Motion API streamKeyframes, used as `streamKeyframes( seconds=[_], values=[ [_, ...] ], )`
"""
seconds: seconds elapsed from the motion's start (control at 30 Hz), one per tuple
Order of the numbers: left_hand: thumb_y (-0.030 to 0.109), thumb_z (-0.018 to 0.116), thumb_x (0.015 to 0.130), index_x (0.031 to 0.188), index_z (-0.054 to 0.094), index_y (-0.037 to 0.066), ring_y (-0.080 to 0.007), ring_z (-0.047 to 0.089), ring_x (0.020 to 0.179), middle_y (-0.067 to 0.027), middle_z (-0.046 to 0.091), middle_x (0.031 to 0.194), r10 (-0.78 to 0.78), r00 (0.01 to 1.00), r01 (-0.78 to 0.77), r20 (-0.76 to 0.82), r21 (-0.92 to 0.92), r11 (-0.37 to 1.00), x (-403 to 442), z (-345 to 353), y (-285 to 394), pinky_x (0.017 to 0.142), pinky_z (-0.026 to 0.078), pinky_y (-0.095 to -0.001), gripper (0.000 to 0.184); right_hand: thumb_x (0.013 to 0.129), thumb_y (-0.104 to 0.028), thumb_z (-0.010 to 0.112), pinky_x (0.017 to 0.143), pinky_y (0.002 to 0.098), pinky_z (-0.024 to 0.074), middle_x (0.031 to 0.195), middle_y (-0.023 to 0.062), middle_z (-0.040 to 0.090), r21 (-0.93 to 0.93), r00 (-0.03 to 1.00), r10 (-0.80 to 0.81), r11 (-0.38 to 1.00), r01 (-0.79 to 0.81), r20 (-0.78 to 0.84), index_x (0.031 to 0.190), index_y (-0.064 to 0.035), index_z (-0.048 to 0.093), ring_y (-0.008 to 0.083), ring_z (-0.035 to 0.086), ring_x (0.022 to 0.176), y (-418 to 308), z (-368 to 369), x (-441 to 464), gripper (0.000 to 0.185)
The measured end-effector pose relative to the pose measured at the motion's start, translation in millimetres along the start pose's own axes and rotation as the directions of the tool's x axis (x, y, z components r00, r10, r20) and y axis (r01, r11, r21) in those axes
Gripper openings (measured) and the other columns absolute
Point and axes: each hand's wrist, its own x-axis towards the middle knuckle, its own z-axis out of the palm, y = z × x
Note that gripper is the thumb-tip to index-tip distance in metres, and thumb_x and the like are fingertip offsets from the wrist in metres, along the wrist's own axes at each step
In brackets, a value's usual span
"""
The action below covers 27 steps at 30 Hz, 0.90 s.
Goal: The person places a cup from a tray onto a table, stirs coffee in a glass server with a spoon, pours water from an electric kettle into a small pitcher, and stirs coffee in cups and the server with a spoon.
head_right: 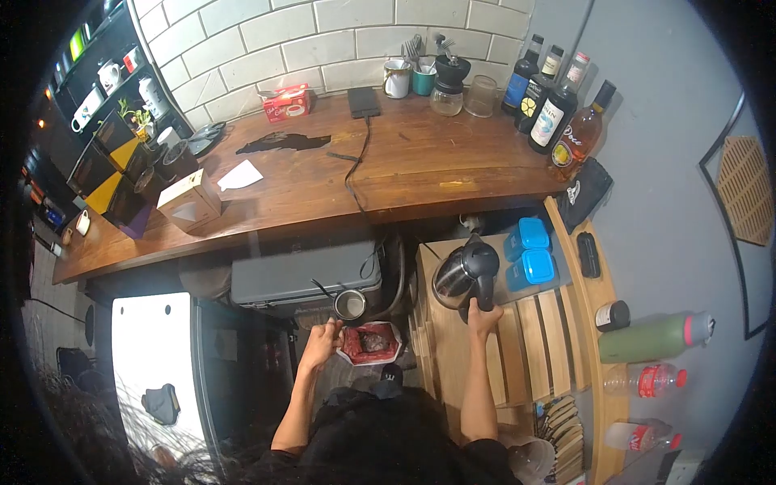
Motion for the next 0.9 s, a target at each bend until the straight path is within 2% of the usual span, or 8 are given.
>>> streamKeyframes(
  seconds=[0.17, 0.27, 0.33, 0.37, 0.4, 0.57, 0.77, 0.9],
  values=[
    [0.035, 0.039, 0.107, 0.084, 0.062, 0.0, -0.0059, 0.045, 0.052, 0.0003, 0.054, 0.063, -0.077, 0.997, 0.076, -0.027, -0.014, 0.997, -19.0, -0.4, 19.5, 0.047, 0.035, -0.0245, 0.047, 0.076, -0.005, 0.07, 0.055, 0.0336, 0.0459, 0.068, 0.0064, 0.061, -0.028, 0.997, -0.058, 0.998, 0.057, -0.049, 0.077, 0.0089, 0.061, 0.0156, 0.058, 0.06, 36.2, -3.1, 8.7, 0.016],
    [0.035, 0.039, 0.108, 0.085, 0.062, 0.0, -0.0051, 0.044, 0.053, 0.0014, 0.054, 0.065, -0.077, 0.997, 0.073, -0.03, -0.098, 0.992, -29.7, -4.2, 19.5, 0.049, 0.035, -0.024, 0.047, 0.076, -0.007, 0.072, 0.061, 0.0364, 0.0487, 0.073, 0.0106, 0.063, -0.2, 0.986, 0.158, 0.969, -0.143, 0.06, 0.083, 0.0078, 0.062, 0.0204, 0.062, 0.066, 25.1, -9.4, 8.2, 0.019],
    [0.038, 0.042, 0.105, 0.082, 0.06, 0.001, -0.0044, 0.033, 0.05, 0.0042, 0.044, 0.06, -0.042, 0.996, 0.033, -0.078, -0.119, 0.992, -41.7, -13.6, 18.4, 0.046, 0.024, -0.0247, 0.047, 0.075, -0.011, 0.074, 0.063, 0.0386, 0.0489, 0.075, 0.0135, 0.063, -0.233, 0.991, -0.102, 0.965, 0.12, 0.087, 0.082, 0.0059, 0.062, 0.0252, 0.063, 0.068, -52.4, -18.2, -0.7, 0.022],
    [0.039, 0.043, 0.105, 0.08, 0.059, 0.001, -0.0044, 0.033, 0.049, 0.0039, 0.045, 0.06, 0.004, 0.997, -0.015, -0.077, -0.141, 0.99, -45.4, -18.9, 14.8, 0.045, 0.024, -0.0245, 0.048, 0.074, -0.016, 0.075, 0.069, 0.0414, 0.0486, 0.08, 0.0148, 0.061, -0.286, 0.987, -0.104, 0.949, 0.135, 0.119, 0.092, 0.0039, 0.061, 0.0291, 0.062, 0.076, -64.3, -22.6, -0.6, 0.03],
    [0.039, 0.043, 0.105, 0.08, 0.059, 0.001, -0.0044, 0.033, 0.049, 0.0039, 0.045, 0.06, 0.006, 0.995, -0.021, -0.097, -0.15, 0.989, -50.0, -24.4, 14.7, 0.045, 0.024, -0.0245, 0.048, 0.074, -0.021, 0.077, 0.078, 0.0446, 0.0463, 0.093, 0.0165, 0.057, -0.307, 0.955, -0.292, 0.905, 0.295, 0.055, 0.103, 0.0028, 0.055, 0.0318, 0.058, 0.09, -67.4, -21.8, -4.9, 0.044],
    [0.039, 0.041, 0.106, 0.081, 0.061, 0.001, -0.0046, 0.039, 0.052, 0.0029, 0.05, 0.062, 0.002, 0.99, -0.025, -0.144, -0.153, 0.988, -78.2, -70.6, -2.1, 0.047, 0.029, -0.0235, 0.05, 0.077, -0.019, 0.073, 0.086, 0.0491, 0.0421, 0.105, 0.0211, 0.048, -0.47, 0.92, -0.381, 0.832, 0.296, -0.094, 0.111, 0.0017, 0.049, 0.0398, 0.05, 0.1, -121.7, -10.7, -23.8, 0.047],
    [0.04, 0.039, 0.107, 0.078, 0.061, 0.001, -0.0054, 0.042, 0.05, 0.0018, 0.05, 0.059, -0.033, 0.96, -0.016, -0.277, -0.171, 0.985, -131.5, -136.3, -10.4, 0.047, 0.031, -0.0243, 0.054, 0.078, -0.003, 0.066, 0.079, 0.0422, 0.0435, 0.094, 0.0156, 0.05, -0.192, 0.881, -0.453, 0.86, 0.472, 0.137, 0.096, -0.0003, 0.052, 0.0311, 0.052, 0.087, -168.9, 59.5, -95.1, 0.023],
    [0.042, 0.037, 0.107, 0.074, 0.057, 0.003, -0.0054, 0.043, 0.05, 0.0013, 0.051, 0.058, -0.034, 0.917, -0.034, -0.397, -0.163, 0.986, -173.0, -182.3, -24.8, 0.047, 0.032, -0.0236, 0.055, 0.08, 0.0, 0.063, 0.072, 0.0355, 0.0462, 0.088, 0.0099, 0.053, 0.027, 0.826, -0.395, 0.907, 0.421, 0.402, 0.092, 0.0, 0.054, 0.023, 0.054, 0.076, -212.0, 114.6, -178.4, 0.015]
  ],
)
